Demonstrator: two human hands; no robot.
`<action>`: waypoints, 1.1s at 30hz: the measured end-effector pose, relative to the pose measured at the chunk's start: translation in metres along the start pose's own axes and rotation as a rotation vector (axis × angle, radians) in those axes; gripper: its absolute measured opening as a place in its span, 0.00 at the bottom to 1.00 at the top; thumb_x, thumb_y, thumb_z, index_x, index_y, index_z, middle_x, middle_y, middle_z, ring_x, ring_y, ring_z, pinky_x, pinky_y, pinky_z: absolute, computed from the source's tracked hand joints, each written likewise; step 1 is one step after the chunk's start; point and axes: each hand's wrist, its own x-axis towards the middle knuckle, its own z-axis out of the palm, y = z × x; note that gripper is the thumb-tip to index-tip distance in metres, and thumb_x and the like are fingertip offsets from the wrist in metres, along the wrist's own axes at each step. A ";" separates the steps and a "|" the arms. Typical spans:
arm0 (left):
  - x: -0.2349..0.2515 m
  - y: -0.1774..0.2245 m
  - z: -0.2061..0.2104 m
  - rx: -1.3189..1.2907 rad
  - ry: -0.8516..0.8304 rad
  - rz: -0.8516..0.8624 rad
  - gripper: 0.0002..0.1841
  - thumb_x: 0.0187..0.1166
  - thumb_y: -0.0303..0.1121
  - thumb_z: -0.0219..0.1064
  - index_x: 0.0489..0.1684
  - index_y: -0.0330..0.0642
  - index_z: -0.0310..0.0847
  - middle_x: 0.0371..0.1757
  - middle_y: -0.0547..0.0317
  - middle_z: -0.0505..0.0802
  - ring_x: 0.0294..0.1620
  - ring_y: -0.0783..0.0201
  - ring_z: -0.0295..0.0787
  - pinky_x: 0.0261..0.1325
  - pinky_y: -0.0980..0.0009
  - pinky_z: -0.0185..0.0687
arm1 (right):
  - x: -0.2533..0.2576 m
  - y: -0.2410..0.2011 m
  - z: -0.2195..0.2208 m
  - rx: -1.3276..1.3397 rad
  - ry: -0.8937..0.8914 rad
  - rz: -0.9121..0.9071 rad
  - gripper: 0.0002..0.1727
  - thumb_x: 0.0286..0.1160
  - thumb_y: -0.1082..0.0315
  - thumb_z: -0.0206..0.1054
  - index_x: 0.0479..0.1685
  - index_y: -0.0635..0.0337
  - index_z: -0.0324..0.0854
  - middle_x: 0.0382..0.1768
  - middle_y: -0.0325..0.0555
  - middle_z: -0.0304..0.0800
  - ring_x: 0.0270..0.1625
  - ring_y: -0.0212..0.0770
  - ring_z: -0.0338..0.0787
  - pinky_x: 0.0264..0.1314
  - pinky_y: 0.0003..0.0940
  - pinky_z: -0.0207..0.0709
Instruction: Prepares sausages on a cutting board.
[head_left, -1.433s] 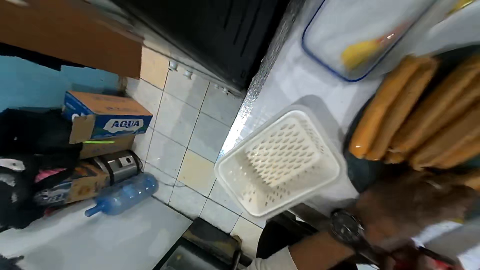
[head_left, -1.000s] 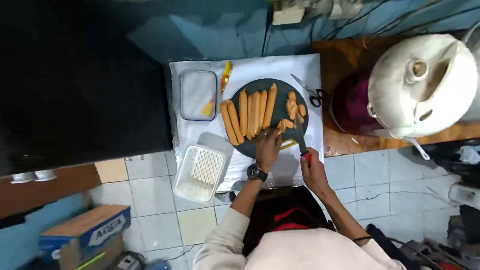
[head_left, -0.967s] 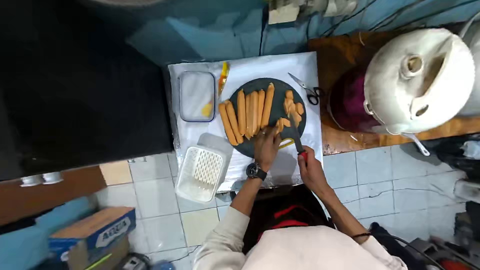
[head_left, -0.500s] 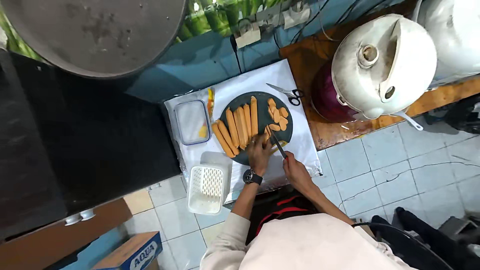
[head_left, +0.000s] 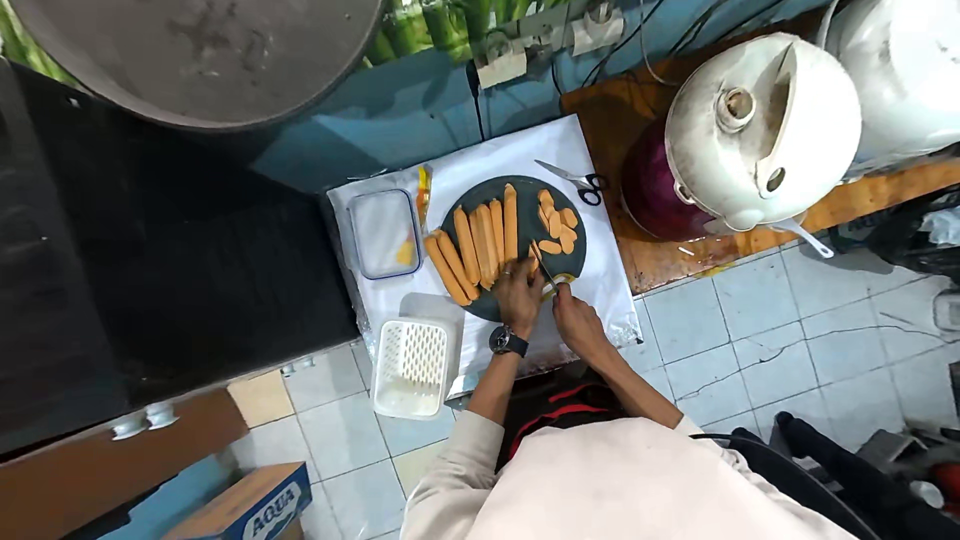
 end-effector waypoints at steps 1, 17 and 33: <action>0.000 0.001 -0.002 -0.005 -0.028 -0.007 0.16 0.80 0.37 0.71 0.62 0.45 0.89 0.60 0.43 0.91 0.55 0.45 0.91 0.57 0.44 0.86 | -0.001 0.000 0.001 0.007 -0.001 0.001 0.20 0.94 0.60 0.50 0.75 0.61 0.70 0.41 0.62 0.91 0.44 0.65 0.93 0.44 0.61 0.85; -0.001 -0.001 0.002 -0.007 0.049 0.025 0.14 0.80 0.38 0.70 0.57 0.44 0.90 0.56 0.46 0.93 0.50 0.48 0.92 0.52 0.46 0.88 | 0.004 0.013 -0.020 0.030 0.024 -0.033 0.19 0.93 0.60 0.51 0.71 0.62 0.69 0.33 0.60 0.90 0.38 0.64 0.94 0.40 0.60 0.85; 0.007 -0.006 -0.005 0.034 -0.081 0.233 0.17 0.83 0.33 0.67 0.66 0.41 0.88 0.72 0.48 0.88 0.74 0.49 0.84 0.77 0.52 0.78 | -0.029 0.008 -0.026 -0.029 -0.096 0.008 0.22 0.95 0.55 0.44 0.72 0.59 0.71 0.39 0.58 0.91 0.45 0.61 0.94 0.48 0.59 0.85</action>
